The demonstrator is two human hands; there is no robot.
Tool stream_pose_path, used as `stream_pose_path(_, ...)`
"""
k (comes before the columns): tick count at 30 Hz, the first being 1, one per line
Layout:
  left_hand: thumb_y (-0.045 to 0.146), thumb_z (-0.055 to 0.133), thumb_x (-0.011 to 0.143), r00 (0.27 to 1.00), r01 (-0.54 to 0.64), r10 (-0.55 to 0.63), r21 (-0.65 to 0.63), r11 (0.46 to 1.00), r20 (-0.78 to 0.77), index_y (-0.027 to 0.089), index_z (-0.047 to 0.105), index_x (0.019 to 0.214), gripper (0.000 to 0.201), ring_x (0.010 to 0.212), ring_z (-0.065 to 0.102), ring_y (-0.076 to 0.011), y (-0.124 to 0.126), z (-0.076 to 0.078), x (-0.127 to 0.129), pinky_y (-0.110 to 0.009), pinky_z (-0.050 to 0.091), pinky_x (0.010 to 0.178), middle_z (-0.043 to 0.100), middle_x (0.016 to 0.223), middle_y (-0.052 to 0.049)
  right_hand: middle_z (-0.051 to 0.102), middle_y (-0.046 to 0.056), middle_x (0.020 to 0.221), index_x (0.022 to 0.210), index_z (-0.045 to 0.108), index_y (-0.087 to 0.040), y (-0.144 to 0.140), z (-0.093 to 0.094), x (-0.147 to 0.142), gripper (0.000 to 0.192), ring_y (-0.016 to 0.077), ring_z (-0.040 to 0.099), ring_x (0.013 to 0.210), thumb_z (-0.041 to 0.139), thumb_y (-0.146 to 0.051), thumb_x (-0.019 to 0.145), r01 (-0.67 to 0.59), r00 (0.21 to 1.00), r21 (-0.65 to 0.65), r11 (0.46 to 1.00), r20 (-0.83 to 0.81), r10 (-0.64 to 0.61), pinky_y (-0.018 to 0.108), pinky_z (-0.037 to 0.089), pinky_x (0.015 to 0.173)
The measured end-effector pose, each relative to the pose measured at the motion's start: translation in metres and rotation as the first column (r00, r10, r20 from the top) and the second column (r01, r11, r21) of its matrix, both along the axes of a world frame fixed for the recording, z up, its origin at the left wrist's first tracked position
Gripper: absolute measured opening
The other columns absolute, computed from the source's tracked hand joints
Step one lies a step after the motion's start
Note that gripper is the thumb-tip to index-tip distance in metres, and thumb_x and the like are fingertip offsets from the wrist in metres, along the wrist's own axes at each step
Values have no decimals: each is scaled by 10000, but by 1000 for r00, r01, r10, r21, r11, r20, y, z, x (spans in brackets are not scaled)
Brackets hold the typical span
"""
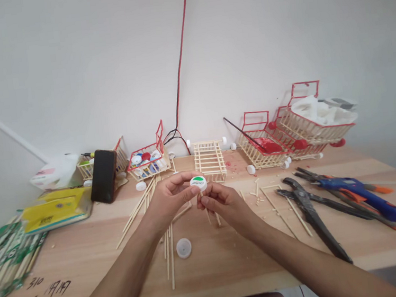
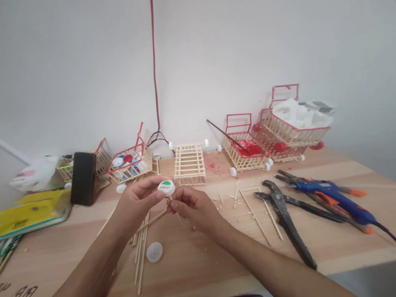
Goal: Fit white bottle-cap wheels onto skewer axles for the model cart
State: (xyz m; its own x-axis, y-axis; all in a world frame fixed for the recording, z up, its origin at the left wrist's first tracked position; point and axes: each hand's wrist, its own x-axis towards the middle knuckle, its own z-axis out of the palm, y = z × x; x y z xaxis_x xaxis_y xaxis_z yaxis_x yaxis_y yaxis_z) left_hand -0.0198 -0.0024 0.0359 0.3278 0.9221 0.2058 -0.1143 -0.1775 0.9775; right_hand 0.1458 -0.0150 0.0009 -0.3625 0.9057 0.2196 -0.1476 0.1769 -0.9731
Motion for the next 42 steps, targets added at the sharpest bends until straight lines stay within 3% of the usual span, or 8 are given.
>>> stream_pose_path(7, 335, 681, 757, 994, 47, -48, 19, 999, 93, 197, 572, 1210, 486, 1027, 586, -223, 2, -3, 0, -306, 484, 817, 627, 1167, -99, 614, 3, 746, 798, 571, -195, 1, -1, 1, 173, 101, 506, 621, 593, -364, 827, 11, 1000, -4, 1000, 9, -11, 230, 387, 531)
stream_pose_path(10, 405, 621, 803, 987, 12, -15, 19, 1000, 157, 186, 540, 1242, 497, 969, 592, -208, 5, -7, 0, -290, 477, 769, 607, 1182, -123, 630, 10, 752, 801, 570, -191, 1, 2, 4, 180, 111, 537, 662, 590, -368, 830, 33, 999, 4, 999, 22, -33, 237, 401, 564)
stream_pose_path(15, 416, 573, 837, 987, -70, 81, -80, 994, 140, 141, 623, 1061, 359, 892, 595, -188, 8, -11, 3, -272, 469, 712, 652, 1005, -118, 655, 19, 768, 825, 586, -185, 4, 8, 10, 182, 116, 552, 672, 564, -364, 848, 91, 996, 33, 995, 10, -91, 245, 405, 596)
stream_pose_path(21, 383, 636, 789, 1000, -15, 14, -108, 994, -3, 130, 645, 915, 283, 754, 570, -133, 6, -16, 9, -232, 448, 635, 646, 879, -71, 643, 14, 743, 824, 596, -185, 8, 10, 15, 182, 113, 518, 663, 540, -353, 868, 124, 991, 48, 991, -48, -122, 239, 383, 588)
stream_pose_path(25, 367, 634, 793, 1000, -12, 9, -106, 994, -29, 136, 651, 968, 290, 765, 569, -132, 6, -18, 9, -228, 448, 627, 646, 915, -75, 630, 5, 715, 853, 597, -183, 7, 11, 17, 199, 96, 482, 606, 538, -371, 875, 73, 994, 3, 997, -83, -73, 228, 355, 559)
stream_pose_path(32, 380, 615, 812, 988, -138, 142, -59, 989, 64, 174, 651, 1088, 346, 853, 583, -145, 11, -8, -5, -239, 456, 701, 660, 1019, -88, 614, -17, 600, 886, 578, -179, 0, 15, 14, 253, 66, 371, 471, 530, -428, 868, -105, 994, -146, 984, -47, 99, 207, 232, 462)
stream_pose_path(42, 364, 624, 815, 994, -33, 45, -123, 992, 98, 172, 643, 1115, 357, 866, 567, -150, 13, -7, -9, -251, 432, 717, 649, 1107, -106, 599, -27, 585, 868, 560, -176, 1, 9, 12, 278, 49, 323, 420, 544, -452, 847, -184, 983, -200, 962, -19, 184, 198, 190, 417)
